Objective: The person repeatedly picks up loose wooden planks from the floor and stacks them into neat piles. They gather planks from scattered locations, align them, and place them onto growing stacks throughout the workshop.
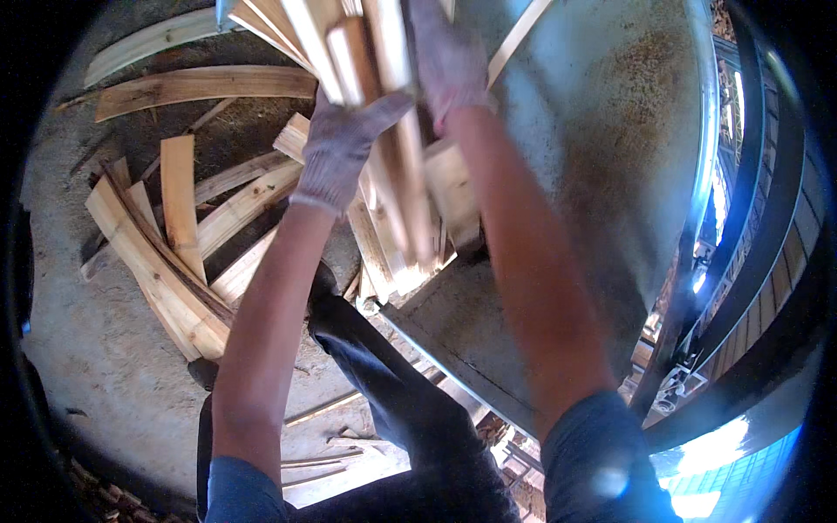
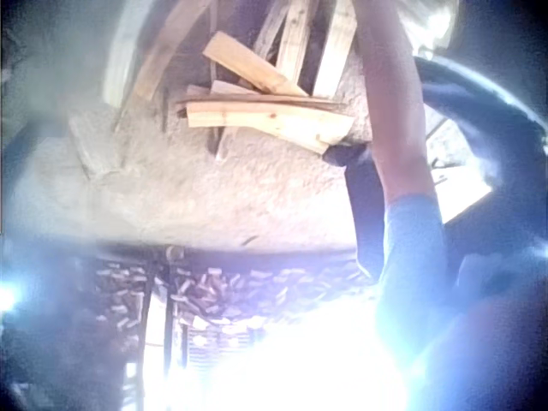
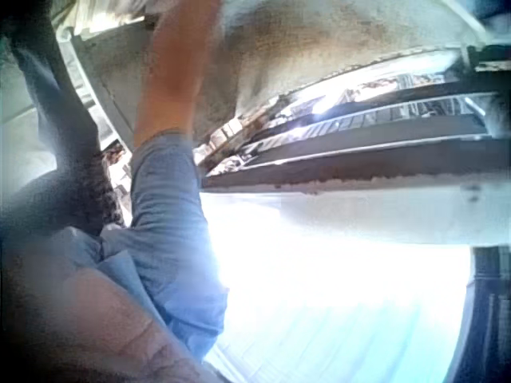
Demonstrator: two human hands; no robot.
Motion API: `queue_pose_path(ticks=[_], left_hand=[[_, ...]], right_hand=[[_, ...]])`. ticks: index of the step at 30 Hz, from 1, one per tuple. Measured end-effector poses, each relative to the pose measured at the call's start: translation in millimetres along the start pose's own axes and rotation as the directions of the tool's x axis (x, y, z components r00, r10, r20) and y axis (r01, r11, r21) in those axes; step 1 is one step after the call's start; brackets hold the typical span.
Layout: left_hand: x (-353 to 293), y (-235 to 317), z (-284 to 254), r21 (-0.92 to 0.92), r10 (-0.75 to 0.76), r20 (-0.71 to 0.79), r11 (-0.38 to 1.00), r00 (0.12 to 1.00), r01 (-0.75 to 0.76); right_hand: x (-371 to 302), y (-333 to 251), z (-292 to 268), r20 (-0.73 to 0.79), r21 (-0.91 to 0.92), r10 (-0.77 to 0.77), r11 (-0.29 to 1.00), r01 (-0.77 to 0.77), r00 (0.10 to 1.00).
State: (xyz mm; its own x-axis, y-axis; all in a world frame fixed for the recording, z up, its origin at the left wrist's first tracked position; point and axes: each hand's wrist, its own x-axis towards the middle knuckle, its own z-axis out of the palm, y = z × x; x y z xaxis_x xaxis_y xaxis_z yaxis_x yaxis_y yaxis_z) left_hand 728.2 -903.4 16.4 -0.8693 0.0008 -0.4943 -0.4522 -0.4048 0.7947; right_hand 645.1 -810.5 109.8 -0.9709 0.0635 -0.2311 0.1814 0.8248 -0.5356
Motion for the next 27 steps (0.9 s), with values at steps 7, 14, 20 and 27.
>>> queue_pose_path(ticks=[7, 14, 20, 27], left_hand=[[-133.2, -96.6, -113.5, -0.281, -0.067, 0.134, 0.954, 0.989, 0.103], [-256.2, -40.9, -206.0, -0.284, 0.05, -0.254, 0.951, 0.966, -0.124], [-322.7, -13.7, -284.5, 0.222, 0.316, -0.392, 0.944, 0.864, -0.244], [-308.6, -137.1, -361.2, 0.978, 0.563, 0.1, 0.096, 0.82, -0.185]], right_hand=[[-143.7, -20.7, 84.0, 0.027, 0.325, 0.049, 0.944, -0.056, 0.998], [-229.7, -103.6, 118.6, 0.172, 0.547, -0.21, 0.833, 0.084, 0.963], [-270.5, -169.0, 127.6, 0.496, 0.52, -0.29, 0.854, -0.013, 0.819], [-288.3, -104.2, 222.7, 0.525, 0.594, -0.47, 0.799, 0.091, 0.71]])
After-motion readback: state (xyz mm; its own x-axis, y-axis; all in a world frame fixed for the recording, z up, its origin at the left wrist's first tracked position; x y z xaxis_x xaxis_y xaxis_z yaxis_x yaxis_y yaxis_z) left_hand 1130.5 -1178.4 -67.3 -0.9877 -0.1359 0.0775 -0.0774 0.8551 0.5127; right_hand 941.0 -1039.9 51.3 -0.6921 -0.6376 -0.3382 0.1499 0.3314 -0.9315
